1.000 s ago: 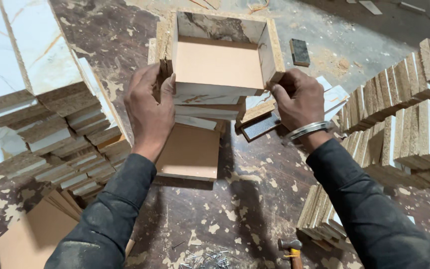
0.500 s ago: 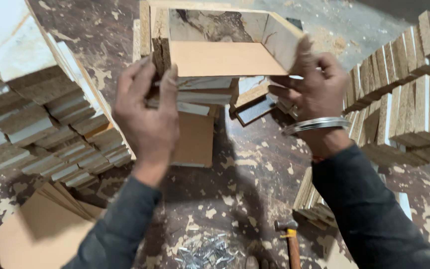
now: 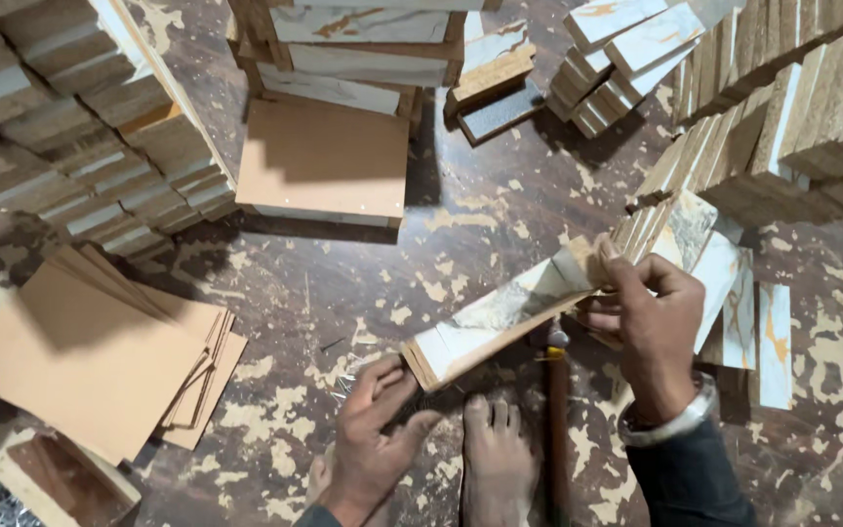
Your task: The person places a small wooden box on the workbench, positions a flat board on top, and hammers nails along the board's edge to attach it. They pick nails from a pile on the bench, hold the board steady with one hand, and hammer with the other, then set the finished box aside and start another.
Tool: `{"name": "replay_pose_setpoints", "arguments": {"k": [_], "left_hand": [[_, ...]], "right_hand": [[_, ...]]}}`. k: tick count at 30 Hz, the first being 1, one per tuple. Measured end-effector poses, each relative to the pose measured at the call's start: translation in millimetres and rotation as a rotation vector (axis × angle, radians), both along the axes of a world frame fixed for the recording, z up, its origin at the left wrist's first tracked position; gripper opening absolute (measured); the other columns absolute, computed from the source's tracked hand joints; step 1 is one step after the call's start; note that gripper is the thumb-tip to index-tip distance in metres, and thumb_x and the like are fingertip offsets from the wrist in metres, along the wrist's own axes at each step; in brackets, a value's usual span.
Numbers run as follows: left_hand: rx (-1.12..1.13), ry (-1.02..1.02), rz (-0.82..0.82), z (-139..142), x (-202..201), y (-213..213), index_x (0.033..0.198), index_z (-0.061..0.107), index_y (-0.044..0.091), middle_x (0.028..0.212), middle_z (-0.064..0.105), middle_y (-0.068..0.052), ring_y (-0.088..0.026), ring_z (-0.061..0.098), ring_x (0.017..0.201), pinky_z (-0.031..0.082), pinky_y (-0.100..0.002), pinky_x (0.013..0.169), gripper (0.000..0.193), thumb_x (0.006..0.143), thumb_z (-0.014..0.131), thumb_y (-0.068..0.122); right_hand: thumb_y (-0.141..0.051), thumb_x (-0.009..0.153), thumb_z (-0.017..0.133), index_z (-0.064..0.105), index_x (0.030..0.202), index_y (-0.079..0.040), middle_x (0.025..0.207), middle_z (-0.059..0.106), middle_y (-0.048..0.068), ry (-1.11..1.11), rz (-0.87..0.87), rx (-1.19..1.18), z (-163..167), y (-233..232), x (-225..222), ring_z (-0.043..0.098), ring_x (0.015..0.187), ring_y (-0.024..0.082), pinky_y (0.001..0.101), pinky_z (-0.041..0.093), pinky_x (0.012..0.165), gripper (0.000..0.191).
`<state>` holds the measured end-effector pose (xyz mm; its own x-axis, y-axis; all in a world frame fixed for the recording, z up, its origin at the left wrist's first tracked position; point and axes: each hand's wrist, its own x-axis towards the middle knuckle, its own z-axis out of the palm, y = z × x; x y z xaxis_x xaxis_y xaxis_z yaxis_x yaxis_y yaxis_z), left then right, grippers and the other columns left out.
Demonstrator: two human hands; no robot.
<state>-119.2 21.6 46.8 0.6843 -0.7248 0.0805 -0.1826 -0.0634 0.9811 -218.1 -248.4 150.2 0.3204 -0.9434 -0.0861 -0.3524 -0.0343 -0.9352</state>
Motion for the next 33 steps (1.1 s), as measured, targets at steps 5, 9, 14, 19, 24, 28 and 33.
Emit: {"name": "replay_pose_setpoints", "arguments": {"k": [5,9,14,19,24,28,33], "left_hand": [[-0.079,-0.234,-0.057,-15.8,-21.8,17.9,0.127,0.068,-0.005,0.139,0.055,-0.024,-0.037,0.064,0.124,0.055,-0.044,0.105,0.061,0.088,0.079,0.04],[-0.105,-0.26,-0.218,-19.7,-33.0,17.9,0.134,0.062,0.001,0.137,0.05,-0.023,-0.034,0.064,0.123,0.059,-0.043,0.104,0.068,0.086,0.081,0.046],[0.054,-0.286,-0.368,-14.3,-40.4,19.1,0.15,0.053,0.005,0.137,0.051,-0.019,-0.033,0.063,0.123,0.06,-0.041,0.102,0.068,0.093,0.074,0.034],[0.021,-0.367,-0.422,-14.5,-27.2,12.3,0.144,0.055,0.002,0.138,0.057,-0.02,-0.035,0.062,0.124,0.056,-0.044,0.099,0.059,0.093,0.074,0.027],[0.289,-0.557,-0.17,-26.6,20.3,2.0,0.118,0.066,0.002,0.115,0.064,-0.018,-0.034,0.061,0.106,0.053,-0.046,0.091,0.032,0.09,0.068,0.018],[0.446,-0.647,-0.097,-38.1,43.6,2.9,0.111,0.067,0.002,0.105,0.062,-0.017,-0.035,0.057,0.101,0.049,-0.048,0.086,0.027,0.086,0.069,0.014],[0.531,-0.693,-0.172,-53.7,48.8,0.3,0.104,0.067,0.004,0.101,0.061,-0.014,-0.033,0.057,0.1,0.048,-0.047,0.085,0.025,0.08,0.063,-0.003]], "right_hand": [[-0.042,0.087,0.074,0.055,0.067,-0.009,0.062,0.063,0.005,0.289,0.066,-0.056,1.1,-9.4,-4.4,0.066,0.048,0.014,0.0292,0.055,0.04,0.043],[-0.051,0.086,0.082,0.055,0.064,-0.008,0.058,0.06,0.004,0.531,0.145,-0.462,14.4,-10.9,10.2,0.058,0.048,0.015,0.0262,0.045,0.047,0.055],[-0.039,0.093,0.081,0.06,0.069,-0.009,0.061,0.062,0.004,0.6,0.226,-0.796,24.4,1.1,22.8,0.057,0.05,0.014,0.0265,0.045,0.049,0.044],[-0.019,0.094,0.074,0.064,0.1,-0.003,0.108,0.076,0.012,-0.046,0.365,-0.534,23.6,10.4,7.9,0.077,0.091,0.016,0.0295,0.068,0.081,0.02],[-0.015,0.081,0.077,0.058,0.134,-0.003,0.144,0.06,0.025,0.09,0.711,-0.669,17.3,24.5,-9.4,0.07,0.122,0.03,0.037,0.059,0.093,0.058],[-0.017,0.078,0.078,0.048,0.15,-0.004,0.129,0.067,0.019,0.325,0.828,-0.776,22.3,26.5,-18.8,0.072,0.106,0.029,0.0399,0.062,0.091,0.079],[-0.023,0.076,0.083,0.048,0.15,-0.011,0.123,0.072,0.012,0.329,0.942,-0.513,33.6,16.8,-18.3,0.072,0.091,0.024,0.0322,0.059,0.072,0.083]]}}
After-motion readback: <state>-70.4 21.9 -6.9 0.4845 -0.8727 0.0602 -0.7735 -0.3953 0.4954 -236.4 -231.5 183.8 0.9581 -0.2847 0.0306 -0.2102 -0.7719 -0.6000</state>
